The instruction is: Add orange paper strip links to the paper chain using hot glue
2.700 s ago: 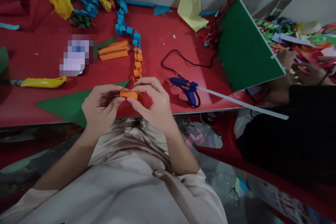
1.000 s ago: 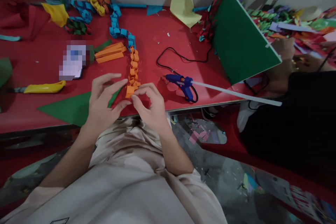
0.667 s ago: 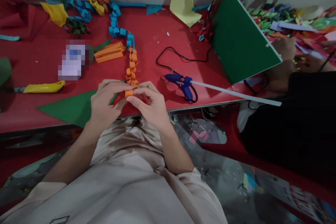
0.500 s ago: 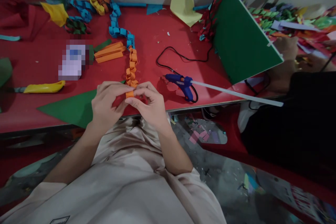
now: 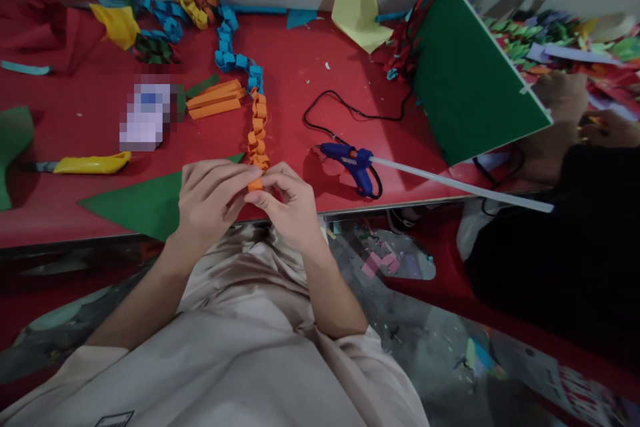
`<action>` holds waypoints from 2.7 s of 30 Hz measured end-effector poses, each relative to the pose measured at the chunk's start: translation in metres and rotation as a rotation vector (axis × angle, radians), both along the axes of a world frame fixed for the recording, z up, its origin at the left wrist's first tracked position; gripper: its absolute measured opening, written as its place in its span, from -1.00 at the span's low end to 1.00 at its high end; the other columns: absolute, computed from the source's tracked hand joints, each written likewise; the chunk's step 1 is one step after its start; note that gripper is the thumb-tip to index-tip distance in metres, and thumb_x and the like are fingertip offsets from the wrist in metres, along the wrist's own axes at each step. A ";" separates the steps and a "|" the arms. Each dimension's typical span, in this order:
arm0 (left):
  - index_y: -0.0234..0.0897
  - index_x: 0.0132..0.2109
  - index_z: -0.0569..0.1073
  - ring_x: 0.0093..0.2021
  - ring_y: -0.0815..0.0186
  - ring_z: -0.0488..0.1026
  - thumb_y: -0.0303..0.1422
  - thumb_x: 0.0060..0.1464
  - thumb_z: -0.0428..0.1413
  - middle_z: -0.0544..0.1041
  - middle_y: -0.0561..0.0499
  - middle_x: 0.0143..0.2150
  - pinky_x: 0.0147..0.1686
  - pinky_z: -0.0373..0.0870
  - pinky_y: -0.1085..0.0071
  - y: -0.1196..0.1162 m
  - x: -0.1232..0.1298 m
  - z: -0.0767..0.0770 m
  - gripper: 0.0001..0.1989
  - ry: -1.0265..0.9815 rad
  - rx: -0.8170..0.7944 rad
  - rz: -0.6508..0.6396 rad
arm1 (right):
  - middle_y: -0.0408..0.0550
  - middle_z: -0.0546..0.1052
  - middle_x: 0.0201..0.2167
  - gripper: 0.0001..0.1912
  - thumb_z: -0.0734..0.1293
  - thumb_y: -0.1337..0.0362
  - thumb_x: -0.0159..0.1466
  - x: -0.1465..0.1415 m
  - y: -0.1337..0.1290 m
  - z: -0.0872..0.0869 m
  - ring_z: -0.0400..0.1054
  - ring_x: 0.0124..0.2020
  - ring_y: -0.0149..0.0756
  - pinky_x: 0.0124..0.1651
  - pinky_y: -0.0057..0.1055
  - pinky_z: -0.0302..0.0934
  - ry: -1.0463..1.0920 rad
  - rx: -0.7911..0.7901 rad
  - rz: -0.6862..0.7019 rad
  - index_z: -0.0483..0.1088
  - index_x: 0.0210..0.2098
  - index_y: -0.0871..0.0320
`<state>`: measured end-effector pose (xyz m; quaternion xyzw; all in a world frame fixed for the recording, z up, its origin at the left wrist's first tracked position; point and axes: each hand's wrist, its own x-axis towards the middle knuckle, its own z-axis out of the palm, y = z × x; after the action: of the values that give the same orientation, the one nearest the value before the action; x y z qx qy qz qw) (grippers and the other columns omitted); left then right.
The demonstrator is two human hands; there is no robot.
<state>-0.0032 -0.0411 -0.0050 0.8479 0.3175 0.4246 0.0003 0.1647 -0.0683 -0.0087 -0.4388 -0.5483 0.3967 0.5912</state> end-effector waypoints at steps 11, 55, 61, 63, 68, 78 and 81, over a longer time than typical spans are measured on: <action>-0.12 0.16 0.49 0.07 0.18 0.56 -0.51 0.37 0.01 0.66 -0.09 0.04 0.03 0.41 0.20 -0.001 -0.008 0.000 -0.67 -0.100 -0.091 -0.044 | -0.20 0.37 -0.46 -0.54 0.50 -0.11 0.23 0.000 0.003 -0.005 0.22 -0.39 -0.40 -0.31 -0.38 0.10 0.023 -0.072 -0.148 0.43 -0.50 0.13; -0.16 0.17 0.48 0.03 0.21 0.59 -0.41 0.32 0.20 0.69 -0.02 0.02 0.05 0.32 0.22 -0.004 0.005 -0.005 -0.70 0.056 -0.037 -0.016 | -0.21 0.28 -0.49 -0.43 0.47 -0.19 0.23 0.001 -0.003 -0.006 0.14 -0.42 -0.39 -0.33 -0.36 0.05 -0.032 -0.055 -0.101 0.29 -0.56 0.11; -0.14 0.10 0.51 0.01 0.21 0.58 -0.41 0.31 0.21 0.70 0.01 -0.03 0.00 0.32 0.23 -0.003 0.005 -0.007 -0.76 0.030 -0.048 0.021 | -0.16 0.41 -0.41 -0.54 0.49 -0.15 0.23 0.003 -0.004 -0.008 0.29 -0.34 -0.33 -0.25 -0.34 0.17 0.008 -0.068 0.005 0.45 -0.47 0.11; -0.17 0.11 0.50 0.01 0.21 0.58 -0.41 0.30 0.22 0.69 0.00 -0.03 -0.02 0.33 0.24 -0.003 0.005 -0.006 -0.74 0.046 -0.044 0.012 | -0.17 0.37 -0.45 -0.51 0.46 -0.16 0.25 0.003 -0.004 -0.009 0.25 -0.37 -0.34 -0.27 -0.34 0.13 -0.018 -0.047 -0.038 0.41 -0.50 0.11; -0.16 0.13 0.49 0.03 0.21 0.57 -0.41 0.33 0.19 0.68 -0.01 -0.01 -0.04 0.33 0.24 -0.004 0.006 -0.002 -0.74 0.103 -0.060 0.005 | -0.17 0.36 -0.43 -0.54 0.44 -0.11 0.30 0.005 -0.006 -0.010 0.24 -0.36 -0.34 -0.27 -0.34 0.11 -0.050 -0.035 -0.039 0.39 -0.49 0.12; -0.20 0.29 0.37 0.20 -0.01 0.45 -0.42 0.27 0.19 0.49 -0.14 0.27 0.08 0.45 0.09 0.002 0.009 -0.005 -0.53 0.317 -0.310 0.183 | -0.20 0.31 -0.46 -0.56 0.41 -0.04 0.35 0.015 -0.011 -0.015 0.18 -0.40 -0.36 -0.31 -0.36 0.06 -0.123 -0.046 -0.133 0.34 -0.49 0.11; -0.24 0.28 0.36 0.28 -0.01 0.41 -0.51 0.26 0.13 0.42 -0.19 0.31 0.19 0.44 0.07 0.010 0.014 -0.003 -0.53 0.338 -0.389 0.167 | -0.22 0.32 -0.47 -0.63 0.39 0.02 0.38 0.019 -0.015 -0.014 0.17 -0.43 -0.40 -0.32 -0.39 0.06 -0.163 -0.095 -0.111 0.38 -0.45 0.12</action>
<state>0.0109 -0.0308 -0.0079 0.8617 0.4573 0.2065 0.0753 0.1841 -0.0831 -0.0222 -0.5269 -0.5498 0.3521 0.5442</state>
